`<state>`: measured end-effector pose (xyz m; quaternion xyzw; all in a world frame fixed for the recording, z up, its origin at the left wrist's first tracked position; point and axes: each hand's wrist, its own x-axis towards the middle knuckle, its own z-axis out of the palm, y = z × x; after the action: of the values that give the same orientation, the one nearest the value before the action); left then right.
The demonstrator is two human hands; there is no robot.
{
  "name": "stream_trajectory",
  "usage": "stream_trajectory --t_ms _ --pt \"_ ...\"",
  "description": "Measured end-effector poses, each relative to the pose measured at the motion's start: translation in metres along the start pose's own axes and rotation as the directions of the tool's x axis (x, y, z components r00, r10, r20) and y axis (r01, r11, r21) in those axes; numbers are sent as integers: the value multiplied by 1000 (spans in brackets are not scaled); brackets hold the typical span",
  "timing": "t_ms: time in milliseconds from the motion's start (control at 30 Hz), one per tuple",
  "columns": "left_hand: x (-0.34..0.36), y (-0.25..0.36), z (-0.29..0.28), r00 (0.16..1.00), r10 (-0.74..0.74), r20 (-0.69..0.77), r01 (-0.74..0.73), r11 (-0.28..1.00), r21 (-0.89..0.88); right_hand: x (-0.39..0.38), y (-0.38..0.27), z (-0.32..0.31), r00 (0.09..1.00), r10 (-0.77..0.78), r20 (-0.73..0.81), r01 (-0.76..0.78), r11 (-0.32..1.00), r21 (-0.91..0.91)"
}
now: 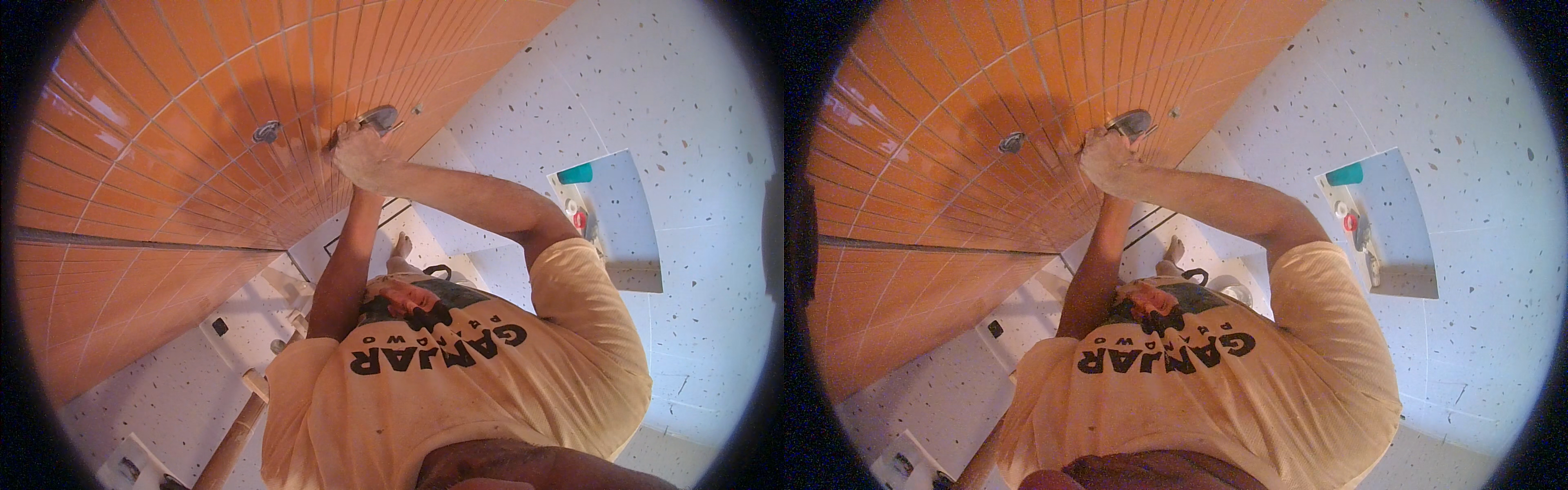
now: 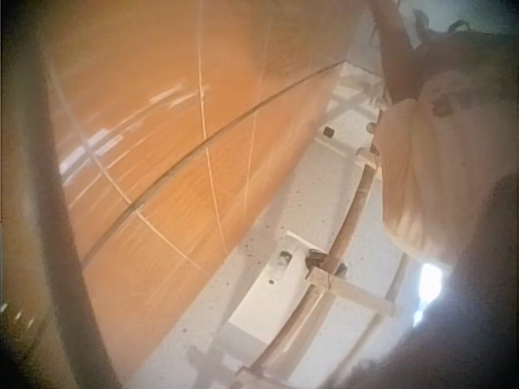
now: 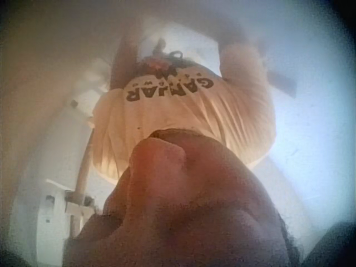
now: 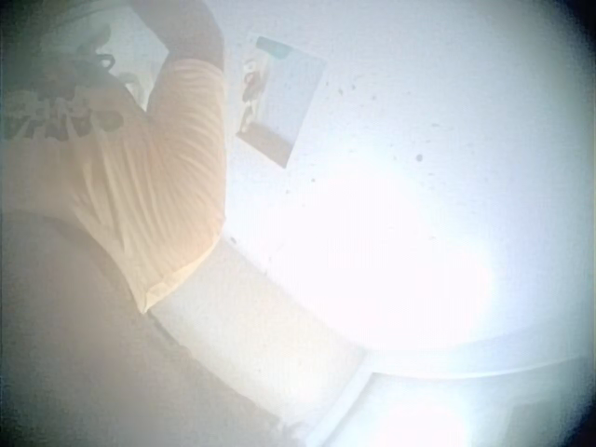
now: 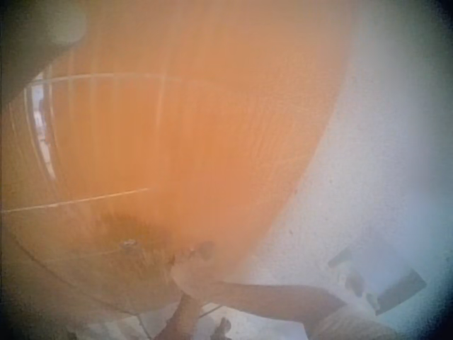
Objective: The person removes a shower head from the ceiling, uses a small tool to clean the internal components, and then reattaches it. The task involves disassembly, cleaning, and reassembly of the fixture.
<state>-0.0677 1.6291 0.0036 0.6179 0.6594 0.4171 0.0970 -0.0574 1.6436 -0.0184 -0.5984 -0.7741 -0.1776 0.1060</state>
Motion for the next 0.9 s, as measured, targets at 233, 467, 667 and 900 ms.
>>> stream_trajectory --t_ms 233,467,667,900 --pt "-10 -21 34 999 -6 -37 -3 971 -238 -11 -7 14 962 57 -266 -114 973 -203" --pt "-4 -5 23 998 -32 47 28 996 88 -12 6 -10 998 23 -51 -28 995 -95" --pt "-4 6 6 992 -118 54 113 990 88 -4 3 -34 997 -53 59 60 991 -120" --pt "-8 9 17 986 -163 19 163 986 28 -5 0 -45 992 -42 120 63 981 -182"
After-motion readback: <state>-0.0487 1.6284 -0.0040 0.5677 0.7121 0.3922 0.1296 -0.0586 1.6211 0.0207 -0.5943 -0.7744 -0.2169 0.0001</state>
